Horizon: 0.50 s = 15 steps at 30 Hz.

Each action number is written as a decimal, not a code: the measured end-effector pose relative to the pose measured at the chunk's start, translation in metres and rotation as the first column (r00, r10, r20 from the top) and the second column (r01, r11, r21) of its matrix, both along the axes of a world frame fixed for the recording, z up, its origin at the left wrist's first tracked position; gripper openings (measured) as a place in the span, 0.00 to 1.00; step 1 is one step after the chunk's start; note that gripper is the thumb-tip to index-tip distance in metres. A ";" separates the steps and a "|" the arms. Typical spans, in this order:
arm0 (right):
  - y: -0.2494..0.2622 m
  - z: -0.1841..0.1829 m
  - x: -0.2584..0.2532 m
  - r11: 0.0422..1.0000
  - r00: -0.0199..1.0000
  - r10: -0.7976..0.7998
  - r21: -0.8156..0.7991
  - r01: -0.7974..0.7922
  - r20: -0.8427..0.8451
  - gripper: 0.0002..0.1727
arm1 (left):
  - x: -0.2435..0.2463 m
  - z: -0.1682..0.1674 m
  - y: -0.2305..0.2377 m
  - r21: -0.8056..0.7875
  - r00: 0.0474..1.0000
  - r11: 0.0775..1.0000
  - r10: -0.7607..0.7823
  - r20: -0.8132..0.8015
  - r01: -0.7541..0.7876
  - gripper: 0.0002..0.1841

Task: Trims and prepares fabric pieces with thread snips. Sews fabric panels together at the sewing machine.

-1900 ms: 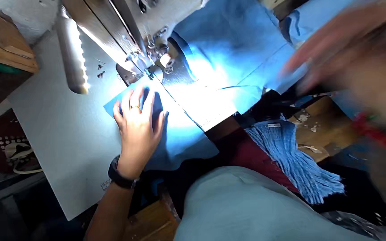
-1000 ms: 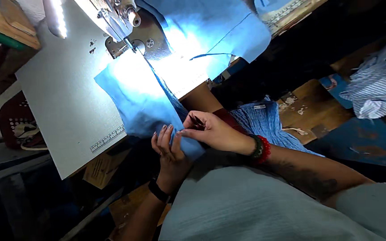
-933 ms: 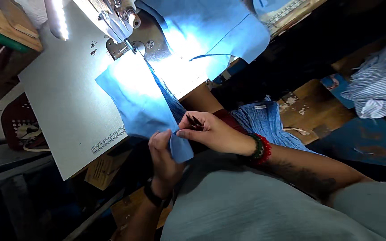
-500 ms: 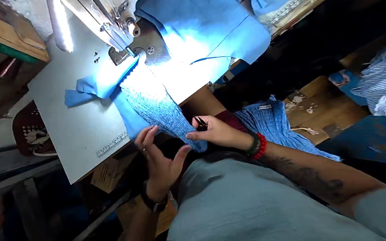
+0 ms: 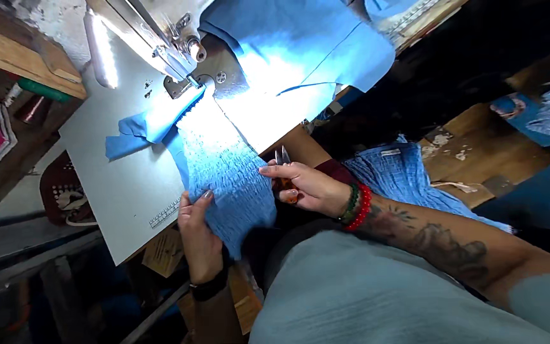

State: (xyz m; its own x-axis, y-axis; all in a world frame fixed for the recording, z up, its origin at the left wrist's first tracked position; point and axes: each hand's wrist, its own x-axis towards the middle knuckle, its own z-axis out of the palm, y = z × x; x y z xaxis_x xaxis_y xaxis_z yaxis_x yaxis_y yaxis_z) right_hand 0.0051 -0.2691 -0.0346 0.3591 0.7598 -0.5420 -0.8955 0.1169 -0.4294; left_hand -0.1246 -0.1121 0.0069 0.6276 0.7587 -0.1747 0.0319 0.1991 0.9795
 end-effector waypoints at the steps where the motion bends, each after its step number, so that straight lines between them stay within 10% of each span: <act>1: 0.001 0.000 -0.003 1.000 0.996 -0.025 -0.016 0.027 0.091 0.03 | 0.000 0.001 0.005 0.099 1.000 0.995 0.015 0.002 -0.015 0.08; 4: 0.008 -0.012 -0.011 0.984 0.913 -0.109 -0.087 0.155 0.394 0.11 | -0.005 -0.012 0.019 0.531 0.988 0.846 0.038 -0.148 0.047 0.19; 7: 0.016 -0.032 -0.016 0.972 0.823 -0.116 -0.108 0.210 0.556 0.13 | -0.004 -0.031 0.026 0.848 0.938 0.493 0.157 -0.308 0.195 0.19; 9: 0.017 -0.038 -0.017 0.981 0.823 -0.036 -0.137 0.138 0.567 0.21 | -0.009 -0.033 0.014 0.929 0.921 0.230 0.199 -0.335 0.289 0.20; 15: 0.022 -0.042 -0.017 0.990 0.880 0.026 -0.136 0.044 0.474 0.12 | -0.029 -0.088 -0.034 0.938 0.922 -0.018 -0.179 -0.345 0.347 0.35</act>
State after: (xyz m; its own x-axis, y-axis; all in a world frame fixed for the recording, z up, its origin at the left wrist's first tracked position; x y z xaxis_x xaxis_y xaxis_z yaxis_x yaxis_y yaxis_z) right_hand -0.0118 -0.2474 -0.0764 0.6055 0.6854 -0.4046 -0.5798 0.0316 -0.8141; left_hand -0.1536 -0.1463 -0.0813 0.8722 0.0460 0.4870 -0.0716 -0.9728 0.2202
